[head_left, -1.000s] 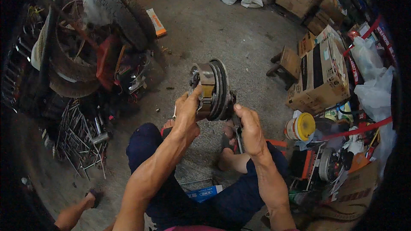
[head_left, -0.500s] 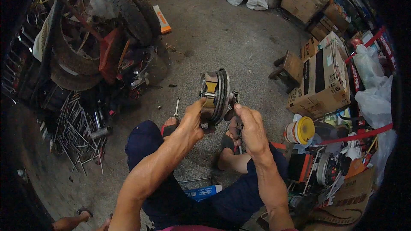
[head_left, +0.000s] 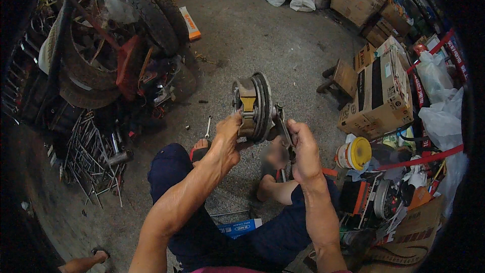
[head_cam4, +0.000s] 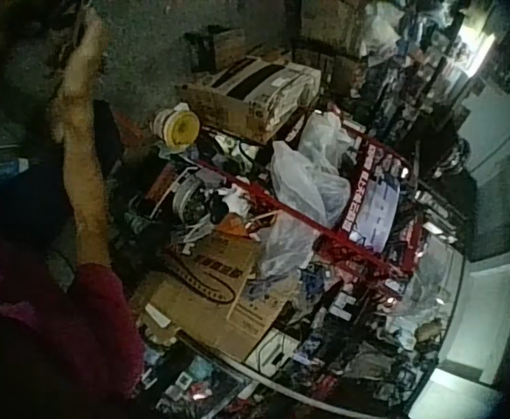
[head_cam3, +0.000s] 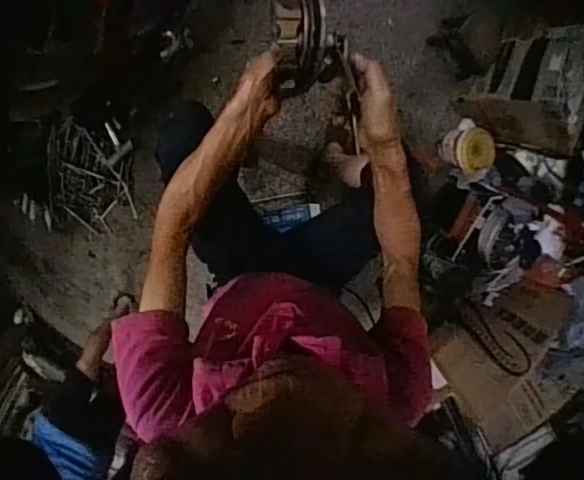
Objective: The person sits on the floor and assembles a mechanical drum brake assembly. They fit brake shoes into the drum, attach a metal backing plate, and use a wrench to tighten bolts on the assembly.
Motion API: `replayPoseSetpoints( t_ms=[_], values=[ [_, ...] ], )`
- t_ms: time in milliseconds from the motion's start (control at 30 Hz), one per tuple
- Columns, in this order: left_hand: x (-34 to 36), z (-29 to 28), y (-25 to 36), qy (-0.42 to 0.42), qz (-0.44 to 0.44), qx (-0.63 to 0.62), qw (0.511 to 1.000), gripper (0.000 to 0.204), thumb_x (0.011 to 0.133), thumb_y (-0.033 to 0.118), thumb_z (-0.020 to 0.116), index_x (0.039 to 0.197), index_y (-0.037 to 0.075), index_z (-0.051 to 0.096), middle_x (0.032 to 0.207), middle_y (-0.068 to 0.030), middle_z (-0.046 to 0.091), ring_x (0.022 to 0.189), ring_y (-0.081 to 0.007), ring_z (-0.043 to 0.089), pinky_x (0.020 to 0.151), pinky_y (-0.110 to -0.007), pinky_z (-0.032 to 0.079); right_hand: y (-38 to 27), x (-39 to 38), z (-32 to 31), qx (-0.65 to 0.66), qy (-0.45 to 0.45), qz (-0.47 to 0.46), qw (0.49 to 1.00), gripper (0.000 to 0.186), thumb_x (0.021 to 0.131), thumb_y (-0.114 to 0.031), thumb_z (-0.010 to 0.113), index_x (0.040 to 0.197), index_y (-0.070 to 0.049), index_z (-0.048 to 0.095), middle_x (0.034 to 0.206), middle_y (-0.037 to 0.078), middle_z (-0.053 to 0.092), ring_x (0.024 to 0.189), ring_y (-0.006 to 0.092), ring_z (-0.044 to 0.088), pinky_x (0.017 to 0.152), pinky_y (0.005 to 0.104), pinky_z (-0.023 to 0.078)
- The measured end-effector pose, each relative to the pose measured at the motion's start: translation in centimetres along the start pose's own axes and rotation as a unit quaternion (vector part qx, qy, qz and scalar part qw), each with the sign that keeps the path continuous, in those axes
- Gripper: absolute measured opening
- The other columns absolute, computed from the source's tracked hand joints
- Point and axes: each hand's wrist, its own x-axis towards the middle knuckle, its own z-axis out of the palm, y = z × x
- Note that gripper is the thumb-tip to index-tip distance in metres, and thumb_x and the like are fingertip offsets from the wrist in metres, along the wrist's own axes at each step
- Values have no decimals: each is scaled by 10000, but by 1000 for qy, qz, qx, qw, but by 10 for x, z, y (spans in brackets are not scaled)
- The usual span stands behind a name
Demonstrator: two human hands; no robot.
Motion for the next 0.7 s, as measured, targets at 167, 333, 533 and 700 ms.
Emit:
replayPoseSetpoints(
  t_ms=[167,333,533,700],
  values=[
    [14,-3,-4,-193,72,-197,958,479,933,420,407,1207,61,567,1062,-121,667,932,-235,653,826,-437,515,11,-4,1,-193,57,-174,964,569,966,-526,356,730,-44,546,531,40,524,429,151,483,415,303,338],
    [9,2,3,-310,75,-307,896,747,856,581,496,1371,48,409,1289,-229,520,1124,-362,565,958,-505,477,15,-28,24,-347,41,-360,865,348,959,-361,480,882,-37,583,532,98,551,447,259,570,449,350,355],
    [19,-1,5,-421,30,-360,832,727,833,488,627,1366,46,403,1320,-280,460,1220,-388,487,1036,-567,404,19,-36,29,-472,54,-474,741,381,923,-349,540,933,27,597,692,126,562,480,293,561,438,372,420],
    [16,4,2,-407,16,-327,853,621,903,413,556,1359,24,395,1319,-292,454,1220,-390,487,1045,-575,392,23,-36,25,-509,68,-485,708,381,897,-356,586,923,24,604,686,117,570,483,284,566,433,361,425]
  ],
)
